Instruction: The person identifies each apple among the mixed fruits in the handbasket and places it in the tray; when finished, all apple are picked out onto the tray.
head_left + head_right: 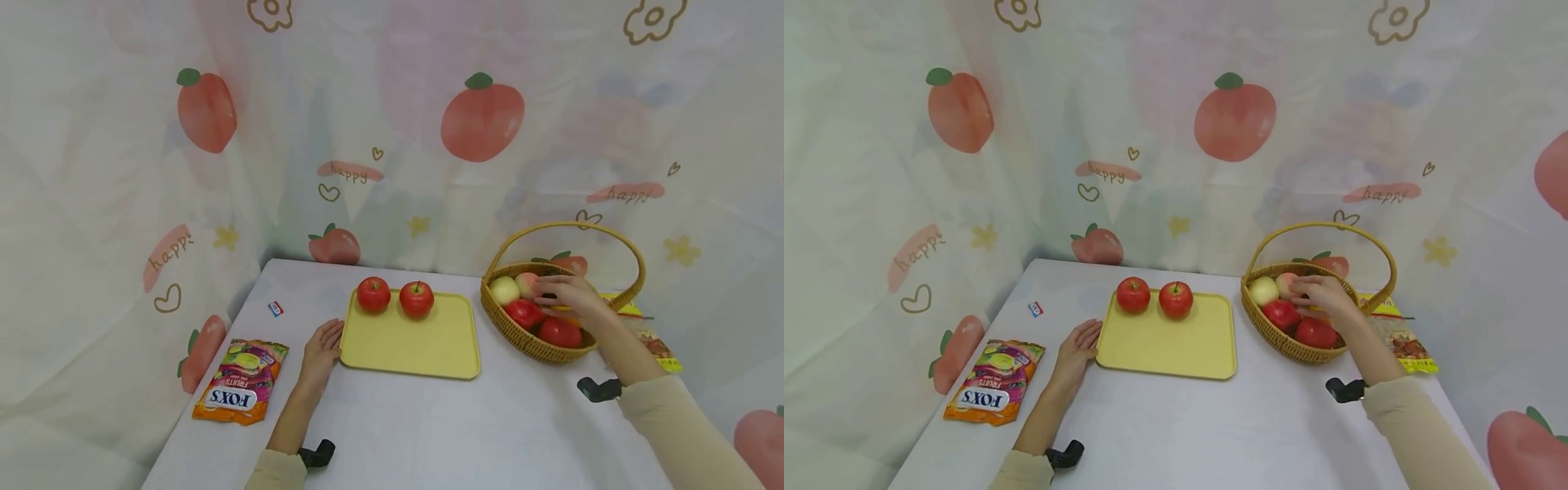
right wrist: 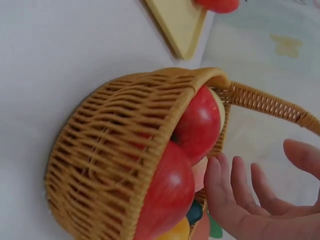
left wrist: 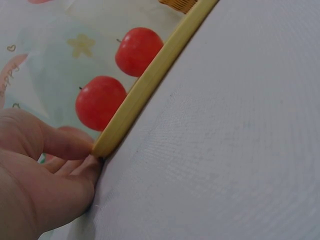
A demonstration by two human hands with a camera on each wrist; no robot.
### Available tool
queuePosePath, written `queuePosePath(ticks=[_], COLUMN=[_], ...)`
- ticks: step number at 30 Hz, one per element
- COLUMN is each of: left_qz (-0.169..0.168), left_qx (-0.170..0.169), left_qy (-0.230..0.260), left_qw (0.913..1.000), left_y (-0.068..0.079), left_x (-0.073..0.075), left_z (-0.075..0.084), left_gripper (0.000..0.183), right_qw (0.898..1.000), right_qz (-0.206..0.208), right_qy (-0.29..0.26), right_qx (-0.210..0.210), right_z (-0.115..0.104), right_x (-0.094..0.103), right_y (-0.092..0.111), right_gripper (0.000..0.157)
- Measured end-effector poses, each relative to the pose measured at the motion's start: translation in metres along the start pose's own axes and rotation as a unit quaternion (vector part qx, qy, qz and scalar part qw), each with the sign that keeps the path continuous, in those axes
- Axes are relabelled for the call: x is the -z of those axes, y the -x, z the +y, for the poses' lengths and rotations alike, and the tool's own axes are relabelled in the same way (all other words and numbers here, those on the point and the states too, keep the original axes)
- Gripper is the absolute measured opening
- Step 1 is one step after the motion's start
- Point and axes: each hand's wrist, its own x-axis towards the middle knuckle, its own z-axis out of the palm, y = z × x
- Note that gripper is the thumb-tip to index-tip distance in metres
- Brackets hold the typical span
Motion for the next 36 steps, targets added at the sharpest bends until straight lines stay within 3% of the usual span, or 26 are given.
queuePosePath(ticks=[8,15,29,36], left_qz=[0.019,0.016,0.017,0.019], left_qx=[0.015,0.012,0.016,0.021], left_qy=[-0.012,-0.007,-0.010,-0.019], left_qw=[0.9996,0.9998,0.9997,0.9994], left_y=[-0.001,0.001,0.001,0.001], left_x=[0.001,0.003,0.003,0.002], left_z=[0.003,0.001,0.002,0.003], left_gripper=[0.071,0.071,0.071,0.071], right_qw=[0.997,0.985,0.966,0.958], right_qz=[-0.052,-0.112,-0.197,-0.233], right_qy=[0.055,0.131,0.159,0.149], right_qx=[-0.004,-0.017,-0.055,-0.081], right_z=[0.007,0.017,0.013,0.029], right_x=[0.024,0.045,0.065,0.062], right_y=[-0.004,-0.011,-0.016,-0.029], right_gripper=[0.071,0.070,0.067,0.072])
